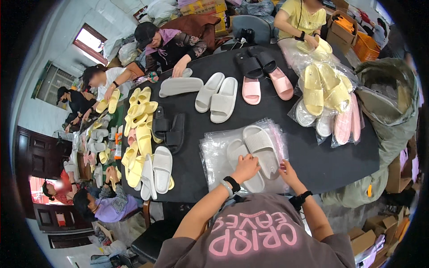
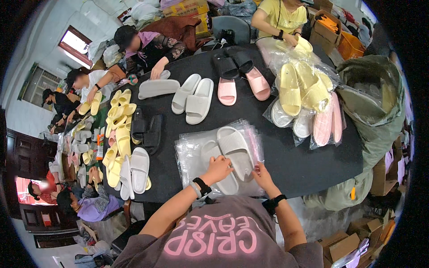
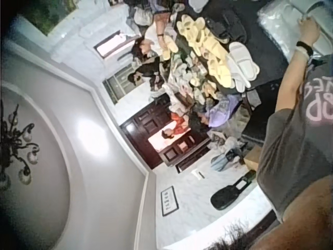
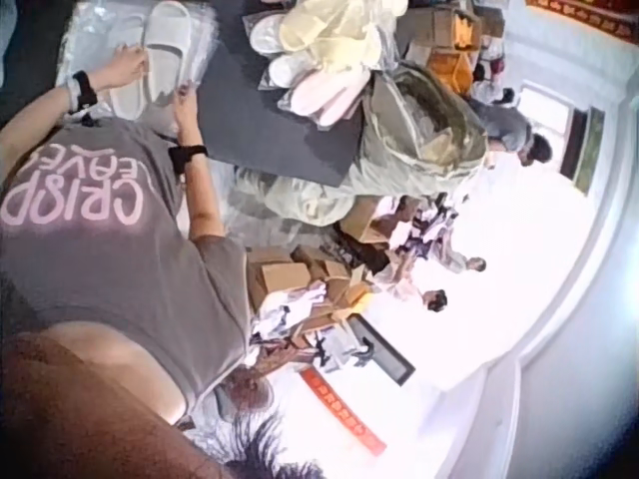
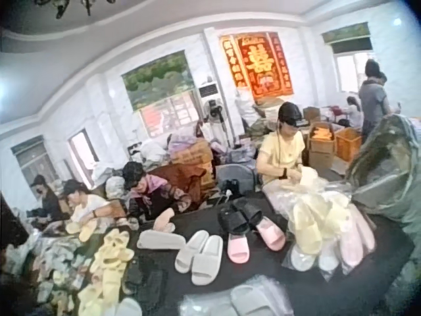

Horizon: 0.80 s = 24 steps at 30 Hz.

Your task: The person repeatedly picks pairs of slippers from a table, places them into clear plastic bags, and sets the packaged pairs aside. The task continues with multiple colors of slippers handled one pair at a time.

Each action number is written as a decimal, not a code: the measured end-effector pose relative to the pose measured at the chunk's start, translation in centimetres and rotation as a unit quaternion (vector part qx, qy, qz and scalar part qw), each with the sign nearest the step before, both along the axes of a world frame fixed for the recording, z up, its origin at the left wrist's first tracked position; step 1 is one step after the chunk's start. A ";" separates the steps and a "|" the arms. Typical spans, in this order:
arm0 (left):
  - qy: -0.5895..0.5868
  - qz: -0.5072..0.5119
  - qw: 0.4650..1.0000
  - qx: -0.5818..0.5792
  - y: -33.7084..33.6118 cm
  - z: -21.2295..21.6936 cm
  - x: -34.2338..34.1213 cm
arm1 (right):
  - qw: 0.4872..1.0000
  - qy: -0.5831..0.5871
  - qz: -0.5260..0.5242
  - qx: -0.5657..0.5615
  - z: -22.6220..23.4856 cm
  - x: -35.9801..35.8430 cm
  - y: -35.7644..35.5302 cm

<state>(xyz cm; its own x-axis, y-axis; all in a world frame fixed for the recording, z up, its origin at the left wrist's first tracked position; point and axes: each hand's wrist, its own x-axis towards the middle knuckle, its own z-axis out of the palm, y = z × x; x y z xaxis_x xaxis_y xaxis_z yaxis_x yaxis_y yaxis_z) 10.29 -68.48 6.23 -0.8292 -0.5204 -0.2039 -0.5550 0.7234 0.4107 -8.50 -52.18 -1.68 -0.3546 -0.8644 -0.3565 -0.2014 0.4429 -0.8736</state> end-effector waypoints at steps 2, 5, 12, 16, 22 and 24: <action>-0.026 -0.051 0.997 -0.060 0.5 -0.2 -0.5 | 1.000 0.003 0.008 0.029 -1.0 -0.2 0.2; -0.026 -0.068 0.995 -0.066 0.9 -1.4 -0.9 | 0.999 0.007 0.017 0.041 -0.4 0.0 -0.3; 0.227 0.109 0.899 0.357 -2.2 -0.4 0.9 | 0.995 0.058 0.052 0.063 0.3 0.4 -0.7; 0.285 0.207 0.869 0.347 -8.7 6.4 3.9 | 0.994 0.043 0.056 0.079 1.8 0.4 -0.8; 0.286 0.162 0.944 -0.006 -20.5 13.9 8.0 | 0.982 0.125 0.114 0.082 1.0 0.3 -0.8; 0.264 0.205 0.938 -0.097 -24.4 15.3 9.3 | 0.977 0.150 0.128 0.084 1.9 0.6 -1.0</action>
